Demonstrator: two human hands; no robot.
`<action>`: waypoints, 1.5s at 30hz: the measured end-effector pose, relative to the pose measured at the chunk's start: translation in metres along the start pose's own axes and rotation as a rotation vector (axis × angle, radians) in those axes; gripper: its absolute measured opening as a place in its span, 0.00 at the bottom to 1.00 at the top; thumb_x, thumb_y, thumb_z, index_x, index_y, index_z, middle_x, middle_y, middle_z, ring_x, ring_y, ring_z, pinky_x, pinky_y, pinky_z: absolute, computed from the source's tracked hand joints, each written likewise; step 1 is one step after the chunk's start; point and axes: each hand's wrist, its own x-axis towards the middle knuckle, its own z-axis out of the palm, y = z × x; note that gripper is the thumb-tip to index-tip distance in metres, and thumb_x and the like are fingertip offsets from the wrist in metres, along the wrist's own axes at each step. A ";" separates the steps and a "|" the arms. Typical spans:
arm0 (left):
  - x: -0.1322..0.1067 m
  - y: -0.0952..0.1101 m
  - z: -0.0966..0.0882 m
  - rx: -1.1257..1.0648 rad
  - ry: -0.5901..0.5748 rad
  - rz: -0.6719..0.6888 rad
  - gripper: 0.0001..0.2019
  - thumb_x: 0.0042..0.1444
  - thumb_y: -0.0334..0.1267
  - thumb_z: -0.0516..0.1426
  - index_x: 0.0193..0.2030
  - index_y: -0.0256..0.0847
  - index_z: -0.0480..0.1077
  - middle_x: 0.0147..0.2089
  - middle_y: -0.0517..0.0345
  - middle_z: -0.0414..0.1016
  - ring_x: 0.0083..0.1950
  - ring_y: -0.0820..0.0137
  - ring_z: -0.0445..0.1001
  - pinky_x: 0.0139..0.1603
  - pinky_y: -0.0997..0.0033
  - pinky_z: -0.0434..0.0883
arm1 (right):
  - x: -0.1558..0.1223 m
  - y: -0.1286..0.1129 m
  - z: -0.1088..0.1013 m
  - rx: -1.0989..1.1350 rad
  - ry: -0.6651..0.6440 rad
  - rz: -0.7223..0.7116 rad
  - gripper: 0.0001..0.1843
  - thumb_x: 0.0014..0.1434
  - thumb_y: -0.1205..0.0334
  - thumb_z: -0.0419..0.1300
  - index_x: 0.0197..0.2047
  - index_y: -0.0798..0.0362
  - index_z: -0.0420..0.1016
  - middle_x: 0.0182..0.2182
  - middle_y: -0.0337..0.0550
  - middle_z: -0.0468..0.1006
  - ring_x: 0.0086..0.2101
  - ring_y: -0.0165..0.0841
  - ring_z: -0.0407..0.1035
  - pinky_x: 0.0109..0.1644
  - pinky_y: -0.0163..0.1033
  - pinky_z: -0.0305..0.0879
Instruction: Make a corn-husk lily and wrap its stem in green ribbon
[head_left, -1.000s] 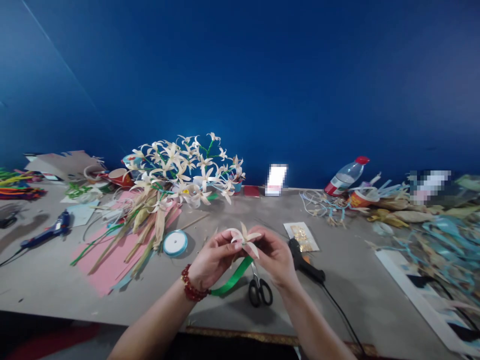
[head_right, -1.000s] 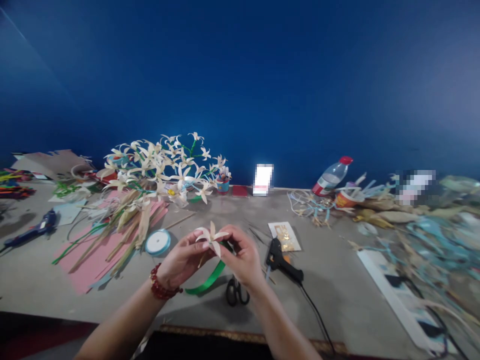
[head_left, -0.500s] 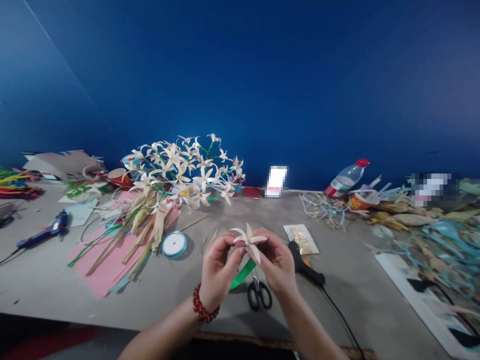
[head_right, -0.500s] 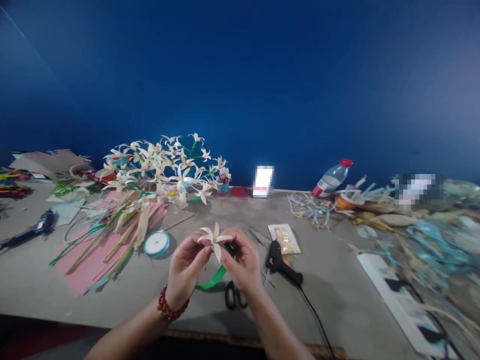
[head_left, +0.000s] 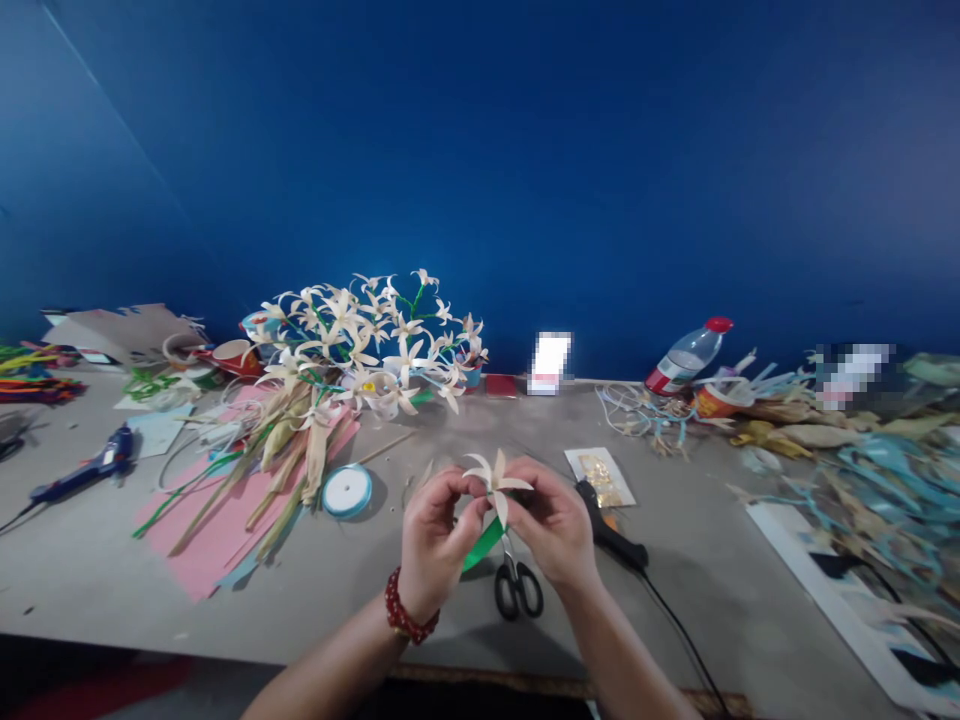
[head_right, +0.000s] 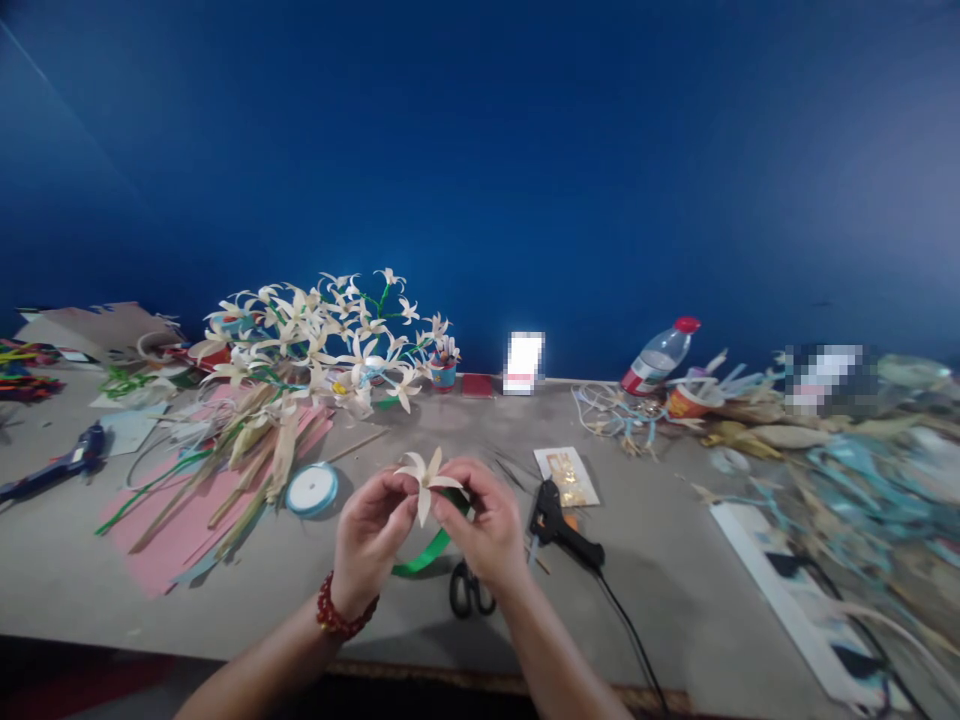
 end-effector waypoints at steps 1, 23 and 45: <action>0.001 0.001 0.000 -0.044 -0.010 -0.035 0.02 0.55 0.35 0.61 0.33 0.40 0.74 0.32 0.56 0.75 0.34 0.68 0.72 0.37 0.72 0.68 | 0.001 -0.001 -0.001 -0.005 -0.008 0.000 0.04 0.56 0.69 0.63 0.31 0.50 0.73 0.31 0.40 0.73 0.33 0.33 0.68 0.36 0.35 0.64; 0.008 0.004 -0.018 0.045 -0.103 0.060 0.01 0.56 0.34 0.62 0.33 0.41 0.76 0.34 0.55 0.74 0.37 0.67 0.71 0.42 0.70 0.67 | 0.004 -0.018 0.003 -0.110 -0.022 -0.003 0.06 0.58 0.62 0.62 0.30 0.51 0.72 0.27 0.40 0.74 0.28 0.32 0.67 0.33 0.36 0.64; 0.011 0.004 -0.019 0.130 -0.091 0.172 0.03 0.56 0.37 0.62 0.34 0.40 0.74 0.33 0.55 0.78 0.38 0.66 0.75 0.40 0.69 0.72 | 0.008 -0.019 0.010 -0.077 -0.007 -0.076 0.05 0.57 0.68 0.63 0.31 0.52 0.72 0.29 0.39 0.75 0.31 0.32 0.69 0.36 0.36 0.64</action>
